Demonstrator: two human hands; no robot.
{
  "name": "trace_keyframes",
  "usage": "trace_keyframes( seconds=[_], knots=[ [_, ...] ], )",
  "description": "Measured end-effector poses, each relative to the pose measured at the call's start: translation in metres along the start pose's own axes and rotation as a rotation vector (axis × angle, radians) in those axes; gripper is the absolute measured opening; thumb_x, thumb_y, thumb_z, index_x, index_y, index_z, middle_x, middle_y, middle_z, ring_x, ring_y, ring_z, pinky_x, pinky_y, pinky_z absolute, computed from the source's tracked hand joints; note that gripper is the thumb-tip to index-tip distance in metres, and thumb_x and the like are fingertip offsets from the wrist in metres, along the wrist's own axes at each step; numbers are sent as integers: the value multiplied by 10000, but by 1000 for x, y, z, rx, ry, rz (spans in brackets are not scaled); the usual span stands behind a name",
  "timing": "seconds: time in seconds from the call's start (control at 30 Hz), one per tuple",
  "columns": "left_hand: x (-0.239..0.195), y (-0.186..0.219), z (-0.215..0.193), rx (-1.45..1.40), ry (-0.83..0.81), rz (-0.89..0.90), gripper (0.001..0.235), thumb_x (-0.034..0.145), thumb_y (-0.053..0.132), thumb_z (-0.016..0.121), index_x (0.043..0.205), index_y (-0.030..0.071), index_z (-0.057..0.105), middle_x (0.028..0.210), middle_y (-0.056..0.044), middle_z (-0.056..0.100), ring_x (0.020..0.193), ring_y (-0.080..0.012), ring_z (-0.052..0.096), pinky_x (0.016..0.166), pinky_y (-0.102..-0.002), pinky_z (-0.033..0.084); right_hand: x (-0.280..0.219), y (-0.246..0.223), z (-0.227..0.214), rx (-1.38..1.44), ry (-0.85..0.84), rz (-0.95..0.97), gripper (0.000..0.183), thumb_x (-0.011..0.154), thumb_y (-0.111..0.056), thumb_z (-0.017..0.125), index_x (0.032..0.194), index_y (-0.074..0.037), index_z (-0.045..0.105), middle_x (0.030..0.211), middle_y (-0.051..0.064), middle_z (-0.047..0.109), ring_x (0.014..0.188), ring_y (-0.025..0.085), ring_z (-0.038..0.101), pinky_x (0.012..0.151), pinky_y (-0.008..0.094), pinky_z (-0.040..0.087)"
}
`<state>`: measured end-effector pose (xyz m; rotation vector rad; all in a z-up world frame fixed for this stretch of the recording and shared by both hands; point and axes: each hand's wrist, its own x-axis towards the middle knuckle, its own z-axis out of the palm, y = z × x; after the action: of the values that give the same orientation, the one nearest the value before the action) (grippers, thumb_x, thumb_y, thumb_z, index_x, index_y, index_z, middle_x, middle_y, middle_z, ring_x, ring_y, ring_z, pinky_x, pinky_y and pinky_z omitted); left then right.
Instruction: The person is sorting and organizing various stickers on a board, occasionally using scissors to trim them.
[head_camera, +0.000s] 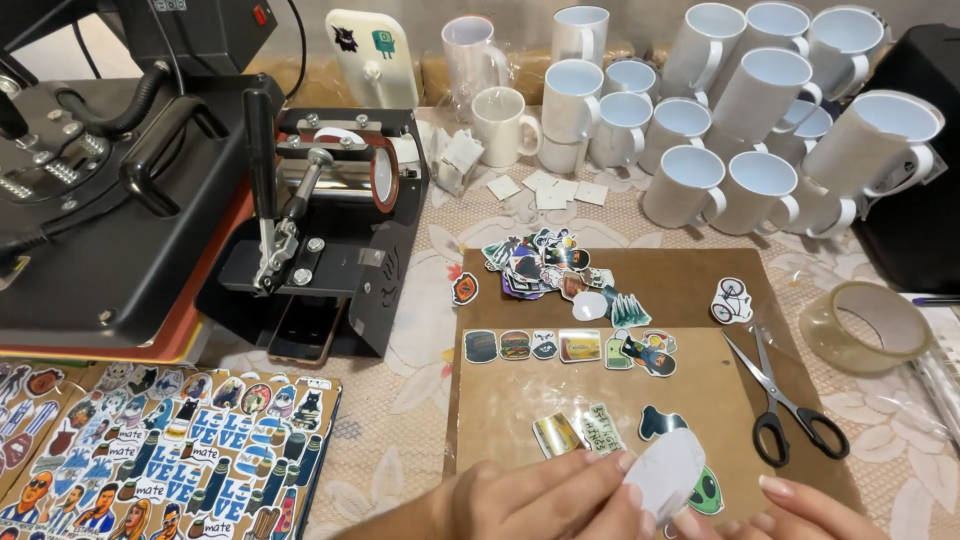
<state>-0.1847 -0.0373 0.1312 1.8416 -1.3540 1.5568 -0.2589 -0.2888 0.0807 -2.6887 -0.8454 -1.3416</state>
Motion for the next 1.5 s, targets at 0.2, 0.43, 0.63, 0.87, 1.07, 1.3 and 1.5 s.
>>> trace_keyframes(
  seconds=[0.2, 0.43, 0.63, 0.87, 1.07, 1.3, 1.5],
  knots=[
    [-9, 0, -4, 110, -72, 143, 295, 1015, 422, 785, 1155, 202, 647, 1126, 108, 765, 878, 73, 774, 591, -72, 555, -2, -24, 5, 20, 56, 214, 180, 889, -135, 671, 1067, -117, 693, 784, -147, 601, 664, 47, 527, 913, 280, 498],
    [-11, 3, -3, 175, -23, 216, 204, 1038, 373, 695, 1129, 197, 647, 1108, 126, 747, 1021, 105, 740, 873, -28, 589, -4, -49, 11, 37, 124, 436, 146, 909, -6, 656, 1026, -80, 703, 898, -144, 667, 751, 54, 544, 966, 273, 477],
    [-2, -12, -50, -109, -712, 228, 415, 1082, 77, 466, 1494, 122, 489, 1518, 11, 556, 1327, -89, 577, 529, -158, 518, 18, -10, -13, 258, -150, 134, 250, 836, -361, 672, 1064, -292, 749, 640, -261, 638, 579, -89, 622, 896, 268, 546],
    [-1, -2, -9, 60, -95, 81, 181, 1063, 332, 703, 1201, 217, 679, 1172, 111, 729, 1001, 29, 743, 790, -112, 585, 35, 16, -7, 638, -77, 206, 284, 827, -345, 688, 1061, -199, 757, 805, -92, 613, 801, 112, 690, 788, 252, 607],
    [24, 2, -4, -804, 42, -578, 67, 968, 84, 663, 929, 37, 690, 978, -126, 752, 898, -259, 793, 754, -307, 637, 58, 10, 13, 1331, 177, 368, 323, 994, -284, 563, 1082, -27, 737, 723, 17, 583, 682, 157, 593, 631, 267, 512],
    [10, 15, 21, -1504, 219, -1534, 201, 783, -102, 799, 901, -5, 668, 854, -147, 713, 772, -166, 702, 643, -252, 585, 52, 16, 8, 1206, -62, 942, 49, 733, 12, 780, 773, 31, 759, 787, 132, 729, 682, 182, 671, 529, 268, 539],
    [7, 8, 28, -1548, 158, -1540, 226, 798, -4, 808, 968, -20, 659, 901, -154, 702, 840, -272, 765, 641, -283, 636, 61, 36, 9, 1092, -108, 1253, 136, 744, 61, 785, 875, 90, 764, 759, 160, 724, 589, 191, 538, 457, 299, 424]
  ],
)
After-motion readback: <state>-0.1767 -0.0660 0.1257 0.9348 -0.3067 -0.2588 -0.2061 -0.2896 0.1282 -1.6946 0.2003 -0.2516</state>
